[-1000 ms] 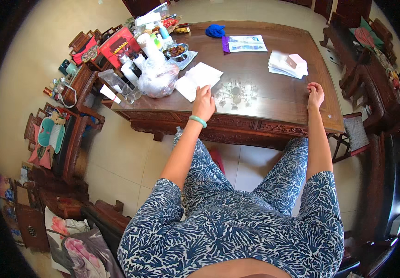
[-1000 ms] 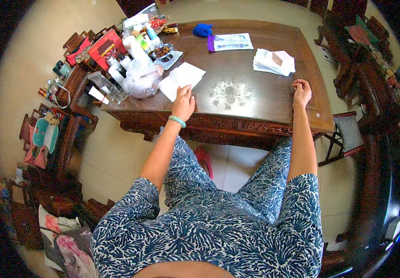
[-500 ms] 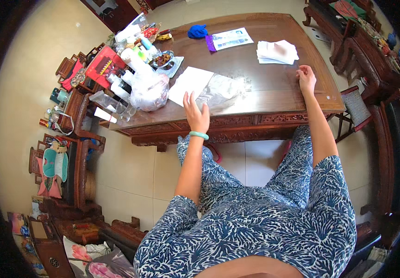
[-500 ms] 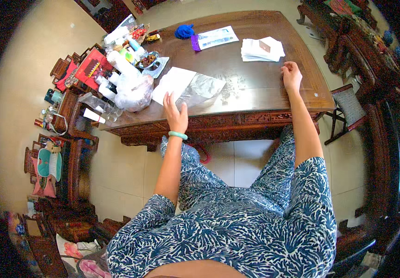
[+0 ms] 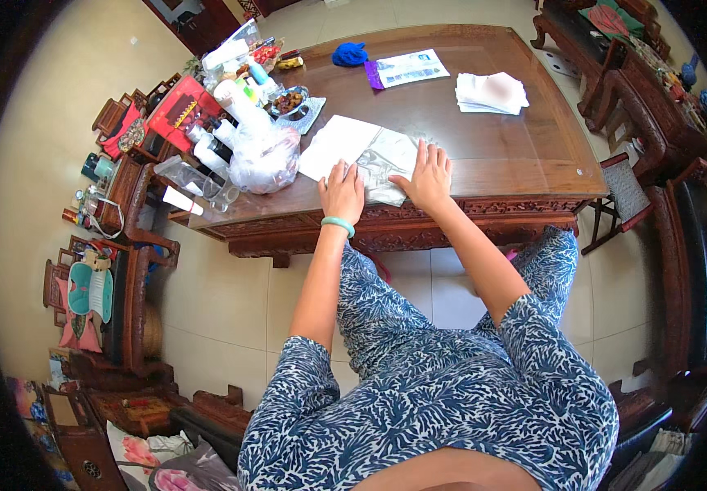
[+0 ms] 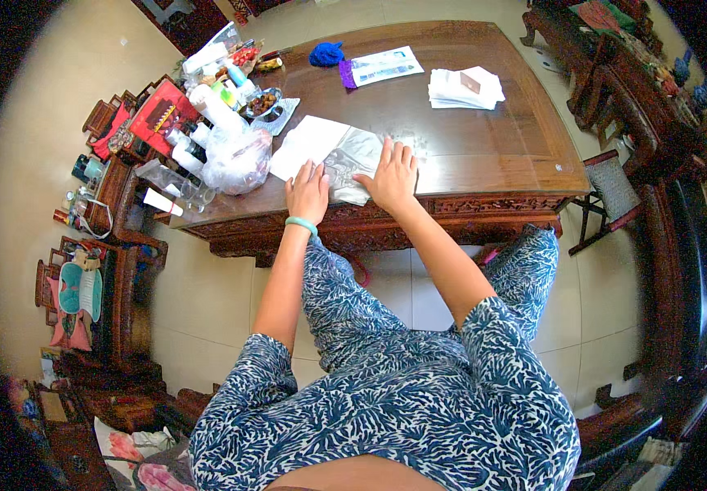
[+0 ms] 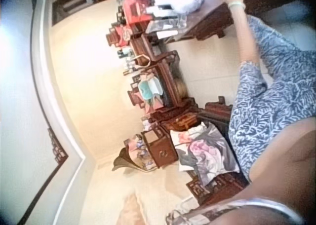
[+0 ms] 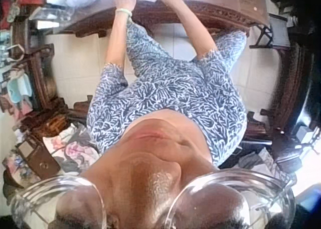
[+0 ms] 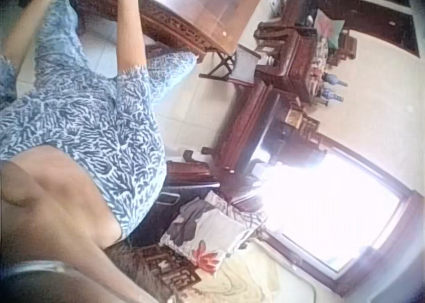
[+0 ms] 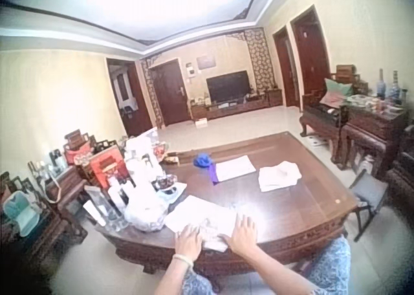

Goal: The person folds a rectangular piece of paper multiple times, then places it inside a clear plastic bag and presses down on the bag to flatten it.

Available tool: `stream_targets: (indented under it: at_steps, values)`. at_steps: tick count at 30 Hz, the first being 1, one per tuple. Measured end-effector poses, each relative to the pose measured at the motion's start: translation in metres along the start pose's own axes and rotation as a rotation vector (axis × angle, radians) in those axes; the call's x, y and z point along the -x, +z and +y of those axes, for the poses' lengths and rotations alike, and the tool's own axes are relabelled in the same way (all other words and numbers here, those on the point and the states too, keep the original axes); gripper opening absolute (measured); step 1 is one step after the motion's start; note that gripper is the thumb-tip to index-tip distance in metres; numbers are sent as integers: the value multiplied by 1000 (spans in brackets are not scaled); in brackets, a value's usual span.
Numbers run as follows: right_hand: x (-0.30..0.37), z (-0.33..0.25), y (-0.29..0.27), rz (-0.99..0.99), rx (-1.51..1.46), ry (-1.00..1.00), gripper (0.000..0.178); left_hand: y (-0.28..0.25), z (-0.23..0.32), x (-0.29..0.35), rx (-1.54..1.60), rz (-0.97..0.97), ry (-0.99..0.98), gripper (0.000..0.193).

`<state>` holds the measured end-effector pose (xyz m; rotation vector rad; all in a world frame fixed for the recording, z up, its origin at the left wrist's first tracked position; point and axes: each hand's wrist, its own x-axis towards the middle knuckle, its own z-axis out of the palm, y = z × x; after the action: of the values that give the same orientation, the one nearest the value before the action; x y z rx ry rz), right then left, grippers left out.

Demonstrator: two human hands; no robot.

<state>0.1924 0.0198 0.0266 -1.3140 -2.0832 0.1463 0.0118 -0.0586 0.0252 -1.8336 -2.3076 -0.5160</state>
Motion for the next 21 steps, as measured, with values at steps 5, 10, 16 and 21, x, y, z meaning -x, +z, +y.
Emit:
stream_targets:
  at_steps: [5,10,16,21]
  values:
    - [-22,-15,1,-221,-35,186,53,-2,3,-19,-40,-15,-49,35]
    - [-25,-7,20,-88,-280,143,29,-3,0,-50,-75,2,-72,27]
    - [-26,-4,19,-159,-916,306,24,8,-8,-60,-77,86,16,21]
    - [-30,11,-2,-200,-943,447,34,23,-21,-67,-286,68,44,23]
